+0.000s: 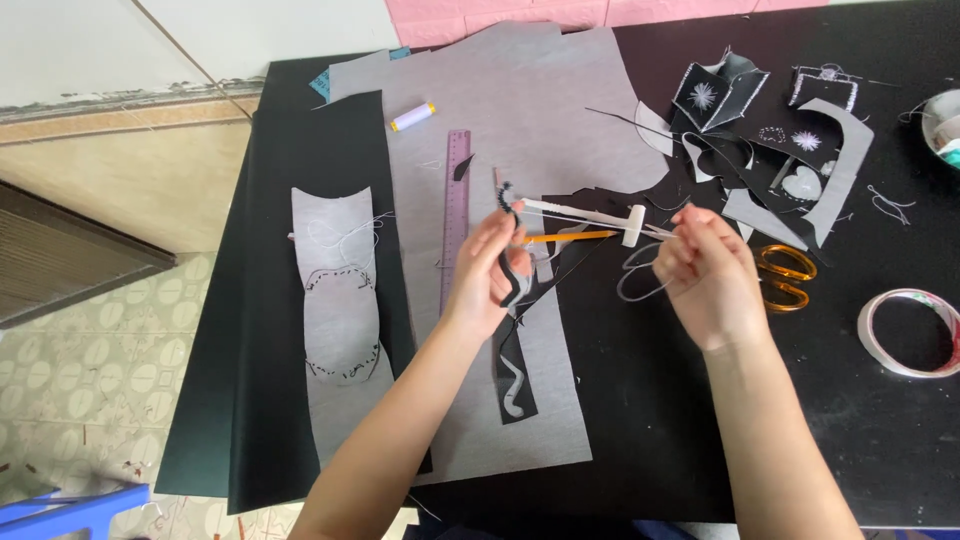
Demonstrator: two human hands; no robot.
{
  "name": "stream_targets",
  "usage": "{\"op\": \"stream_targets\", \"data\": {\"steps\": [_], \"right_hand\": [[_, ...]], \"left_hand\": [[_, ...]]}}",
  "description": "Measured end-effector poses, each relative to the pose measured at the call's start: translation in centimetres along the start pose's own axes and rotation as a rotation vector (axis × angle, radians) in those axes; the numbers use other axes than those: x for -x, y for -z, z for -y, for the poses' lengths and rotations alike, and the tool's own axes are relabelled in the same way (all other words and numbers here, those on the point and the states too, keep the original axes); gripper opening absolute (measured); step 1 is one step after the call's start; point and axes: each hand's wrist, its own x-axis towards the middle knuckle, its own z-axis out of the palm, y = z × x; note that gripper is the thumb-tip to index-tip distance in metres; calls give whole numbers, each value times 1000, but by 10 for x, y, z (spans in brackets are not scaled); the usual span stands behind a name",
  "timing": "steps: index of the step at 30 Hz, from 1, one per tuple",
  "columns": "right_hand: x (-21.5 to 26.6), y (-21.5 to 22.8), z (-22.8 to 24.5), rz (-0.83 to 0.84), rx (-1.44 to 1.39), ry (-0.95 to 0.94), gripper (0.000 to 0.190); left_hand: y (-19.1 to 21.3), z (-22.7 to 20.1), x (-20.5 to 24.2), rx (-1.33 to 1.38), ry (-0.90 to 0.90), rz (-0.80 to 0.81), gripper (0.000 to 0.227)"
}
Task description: Wrapping white thread around a small decorative leather component as part of a leather crafting process.
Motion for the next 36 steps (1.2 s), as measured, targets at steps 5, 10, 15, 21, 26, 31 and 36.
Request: {"op": "stream_targets", "data": {"steps": [5,10,15,21,26,31,36], "right_hand": [[-12,57,25,13,-85,48,2],[-5,144,70,51,245,205,8],[-8,178,88,11,655,167,16],[-5,182,80,-14,629,108,12],[-28,231,77,14,522,153,16],[-60,346,53,154,140,202,41],[-16,183,67,91,340,206,14]], "left_hand": [[2,-7,-6,15,-4,-209,28],[9,-7,-12,106,-61,-181,21],[8,5,-6,43,-71,-18,16],[-11,-10,0,328,71,130,61],[6,-5,-7,292,37,53,49],[9,-3,-10,267,29,58,25],[4,0,-13,58,52,-191,24]]}}
